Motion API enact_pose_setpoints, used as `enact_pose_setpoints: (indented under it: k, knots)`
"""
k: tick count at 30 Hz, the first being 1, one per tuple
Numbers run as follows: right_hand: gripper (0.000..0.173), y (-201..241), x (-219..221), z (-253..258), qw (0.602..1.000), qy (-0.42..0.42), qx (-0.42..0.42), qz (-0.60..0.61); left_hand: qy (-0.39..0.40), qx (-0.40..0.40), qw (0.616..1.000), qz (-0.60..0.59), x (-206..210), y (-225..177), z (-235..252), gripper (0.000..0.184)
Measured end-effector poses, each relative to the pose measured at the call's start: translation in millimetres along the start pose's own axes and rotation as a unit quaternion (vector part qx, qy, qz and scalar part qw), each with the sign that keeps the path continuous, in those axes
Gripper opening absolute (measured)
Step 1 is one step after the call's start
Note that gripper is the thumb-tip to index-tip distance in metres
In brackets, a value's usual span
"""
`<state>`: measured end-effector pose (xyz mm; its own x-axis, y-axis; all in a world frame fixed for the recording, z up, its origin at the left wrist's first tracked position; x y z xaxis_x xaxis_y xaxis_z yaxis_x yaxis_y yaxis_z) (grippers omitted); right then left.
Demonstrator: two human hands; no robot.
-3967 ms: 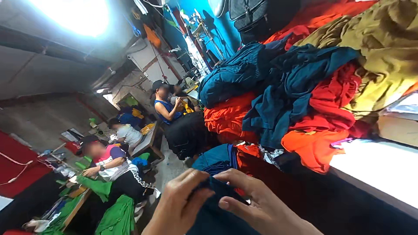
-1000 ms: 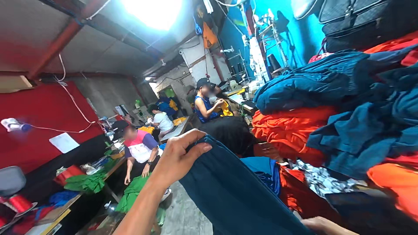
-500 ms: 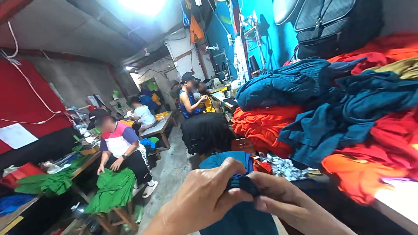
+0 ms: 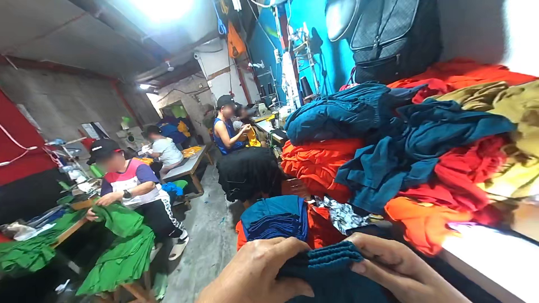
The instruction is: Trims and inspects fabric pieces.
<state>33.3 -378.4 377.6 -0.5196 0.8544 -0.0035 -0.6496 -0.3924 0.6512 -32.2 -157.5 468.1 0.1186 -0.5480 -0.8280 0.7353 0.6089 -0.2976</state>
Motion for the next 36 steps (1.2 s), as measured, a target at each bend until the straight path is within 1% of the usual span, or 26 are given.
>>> enact_pose_setpoints:
  k: [3,8,10,12,14,15,18,20,21,22,23,24,25,27,29,30,33,36]
  knots:
    - [0.02,-4.3,1.0,-10.3,1.0,-0.029,0.009,-0.005,-0.01,-0.008,0.999,-0.04,4.4,0.7,-2.0,0.034]
    - [0.026,-12.6,8.7,-15.8,0.997,-0.064,-0.001,-0.033,0.004,-0.033,0.997,-0.076,4.4,10.4,-5.8,0.029]
    - [0.024,-12.2,15.8,-13.0,0.997,-0.073,0.013,-0.026,0.006,-0.052,0.997,-0.052,3.0,15.7,-6.6,0.029]
    - [0.023,-11.6,25.1,-9.8,0.996,-0.084,0.031,-0.02,0.0,-0.058,0.998,-0.003,2.8,16.2,-7.1,0.038]
    - [0.023,-10.4,34.0,-5.3,0.995,-0.086,0.037,-0.02,-0.026,-0.049,0.998,0.036,6.1,11.4,-5.0,0.046]
    - [0.023,-9.5,37.9,-2.9,0.996,-0.083,0.038,-0.023,-0.036,-0.046,0.997,0.039,8.4,8.3,-3.8,0.046]
    - [0.02,-5.6,43.0,2.9,0.995,-0.076,0.049,-0.029,-0.072,-0.022,0.996,0.055,11.9,2.8,-1.3,0.034]
    - [0.014,-1.6,41.0,3.4,0.994,-0.09,0.058,0.008,-0.081,-0.029,0.994,0.068,5.9,-6.0,3.7,0.029]
    - [0.02,-0.4,39.5,2.1,0.993,-0.1,0.058,0.037,-0.083,-0.033,0.993,0.077,1.9,-9.6,7.0,0.027]
    - [0.032,-0.1,37.6,0.5,0.992,-0.107,0.053,0.045,-0.087,-0.024,0.992,0.085,-0.7,-9.5,10.5,0.025]
    - [0.042,-0.8,34.5,-0.9,0.992,-0.11,0.034,0.042,-0.081,-0.003,0.992,0.094,-3.2,-5.3,13.5,0.023]
    - [0.047,-2.1,31.1,-2.5,0.993,-0.112,0.005,0.021,-0.075,0.015,0.993,0.095,-6.3,-2.1,17.0,0.021]
    - [0.047,-3.0,28.5,-4.5,0.993,-0.116,-0.02,-0.014,-0.066,0.028,0.994,0.088,-10.1,-0.8,21.0,0.02]
    - [0.035,-6.8,24.8,-9.2,0.991,-0.111,-0.049,-0.058,-0.033,0.027,0.997,0.067,-19.4,-2.9,30.3,0.018]
    - [0.023,-11.8,23.1,-13.4,0.991,-0.1,-0.056,-0.063,-0.011,0.016,0.998,0.059,-29.2,-9.5,40.4,0.016]
    - [0.019,-14.0,22.7,-14.4,0.992,-0.099,-0.06,-0.059,-0.004,0.012,0.998,0.059,-33.6,-12.7,45.0,0.016]
    - [0.021,-15.3,24.4,-12.7,0.99,-0.103,-0.074,-0.069,0.004,0.007,0.997,0.074,-43.3,-17.8,54.3,0.017]
    - [0.023,-8.2,25.6,-2.3,0.982,-0.113,-0.104,-0.106,0.005,0.002,0.996,0.094,-46.3,-21.9,61.5,0.016]
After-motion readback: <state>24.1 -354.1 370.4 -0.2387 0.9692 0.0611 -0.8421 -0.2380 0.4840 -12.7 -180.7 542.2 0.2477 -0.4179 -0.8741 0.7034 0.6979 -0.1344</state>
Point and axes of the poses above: each hand's wrist, its own z-axis towards the middle knuckle, its own x-axis out of the palm, y = z × x, the point moved 2 cm from there along z, towards the middle knuckle, and after that the axes turned 8 degrees about -y, right-handed, at the moved point
